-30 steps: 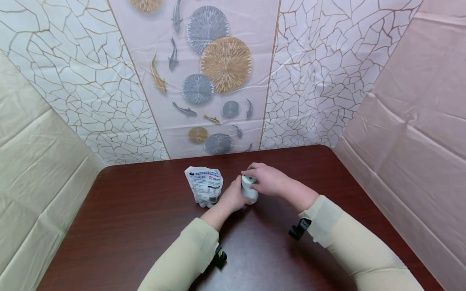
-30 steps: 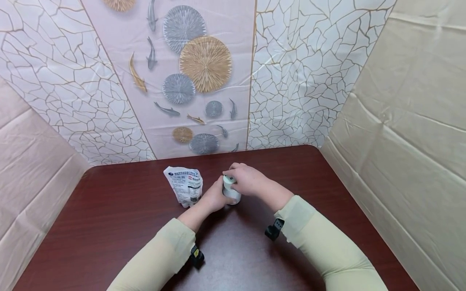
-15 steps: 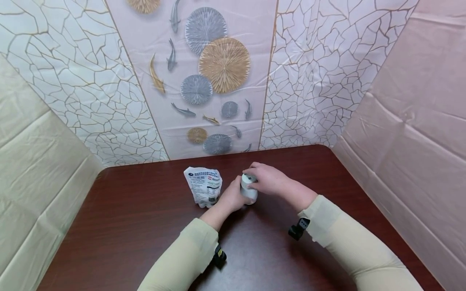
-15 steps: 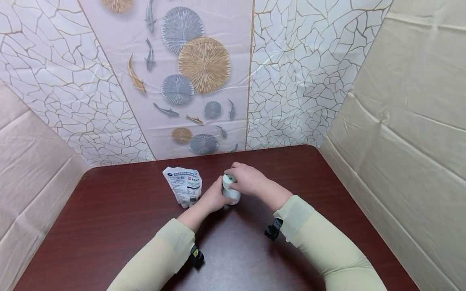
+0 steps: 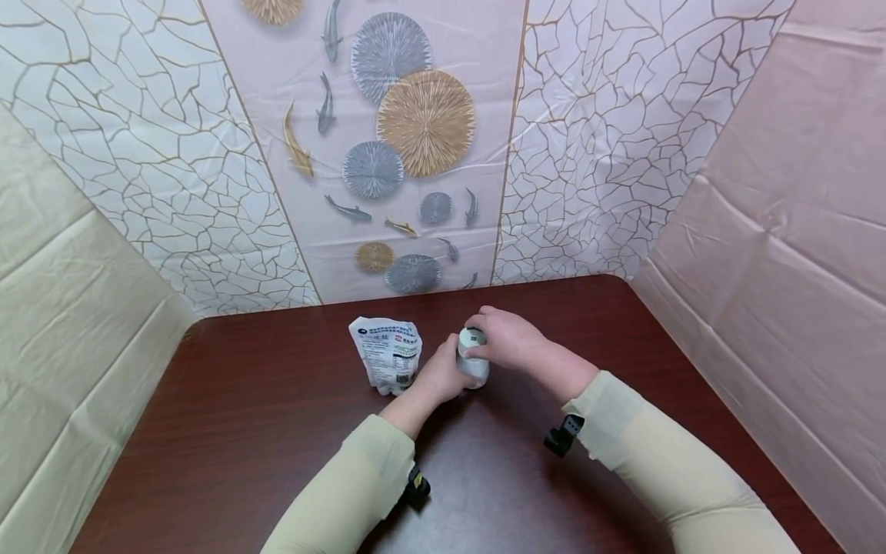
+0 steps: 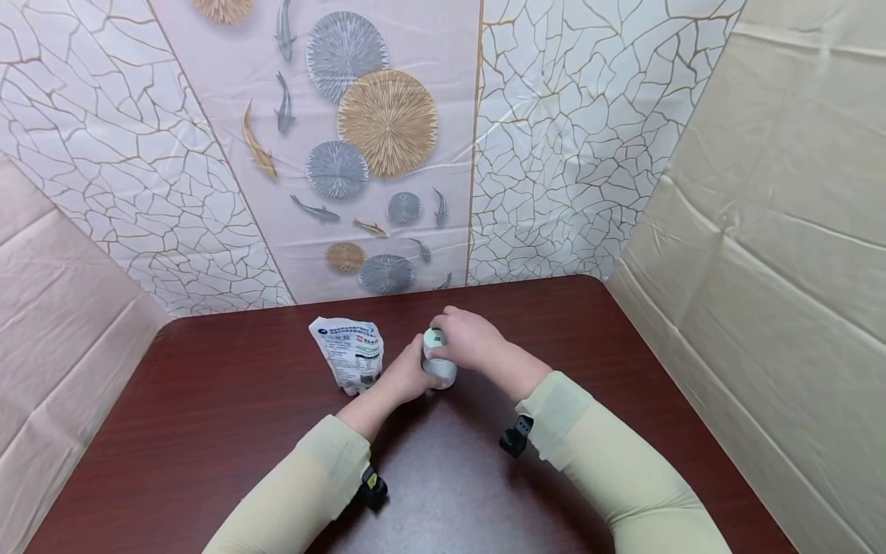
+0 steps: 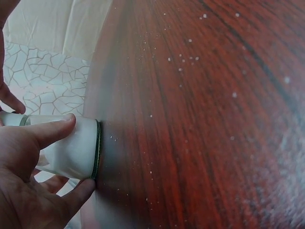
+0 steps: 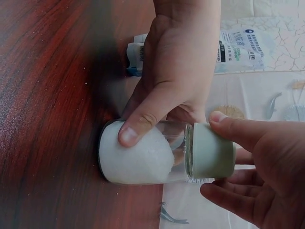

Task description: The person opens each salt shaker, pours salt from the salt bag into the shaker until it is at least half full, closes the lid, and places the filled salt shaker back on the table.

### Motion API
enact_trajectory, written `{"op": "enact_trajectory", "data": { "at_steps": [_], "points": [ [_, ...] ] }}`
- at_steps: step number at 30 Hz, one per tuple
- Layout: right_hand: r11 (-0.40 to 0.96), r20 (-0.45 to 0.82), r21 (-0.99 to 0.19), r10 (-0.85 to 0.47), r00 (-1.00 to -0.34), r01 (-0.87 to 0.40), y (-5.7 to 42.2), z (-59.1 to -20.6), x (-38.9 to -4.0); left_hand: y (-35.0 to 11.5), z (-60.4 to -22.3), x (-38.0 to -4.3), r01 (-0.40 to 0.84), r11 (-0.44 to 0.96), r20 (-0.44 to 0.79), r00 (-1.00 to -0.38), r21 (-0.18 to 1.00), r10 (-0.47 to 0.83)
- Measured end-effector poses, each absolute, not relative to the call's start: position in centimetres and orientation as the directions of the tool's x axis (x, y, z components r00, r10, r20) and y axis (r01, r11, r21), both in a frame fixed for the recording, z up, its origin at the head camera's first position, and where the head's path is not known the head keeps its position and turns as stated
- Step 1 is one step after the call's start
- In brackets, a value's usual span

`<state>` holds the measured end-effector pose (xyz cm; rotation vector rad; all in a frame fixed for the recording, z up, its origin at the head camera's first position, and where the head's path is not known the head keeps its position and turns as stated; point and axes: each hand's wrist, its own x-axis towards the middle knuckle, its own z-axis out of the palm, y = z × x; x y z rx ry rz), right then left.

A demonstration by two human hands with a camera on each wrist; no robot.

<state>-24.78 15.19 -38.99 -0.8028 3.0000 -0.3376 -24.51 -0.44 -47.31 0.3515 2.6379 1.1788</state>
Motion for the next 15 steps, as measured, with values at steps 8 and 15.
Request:
{"op": "enact_trajectory", "data": {
  "at_steps": [8,15],
  "points": [
    [0.862,0.052,-0.221,-0.456,-0.888,-0.456,14.9,-39.01,-24.68,-0.5,-47.51,-24.59,0.123,0.641,-0.108,-0.945,0.757,0.309],
    [0.879,0.063,-0.234,-0.413,-0.909,-0.416,14.59,-39.32,-24.66,-0.51,-47.43,-24.62,0.123,0.635,-0.106,-0.945,0.763,0.31]
  ]
}}
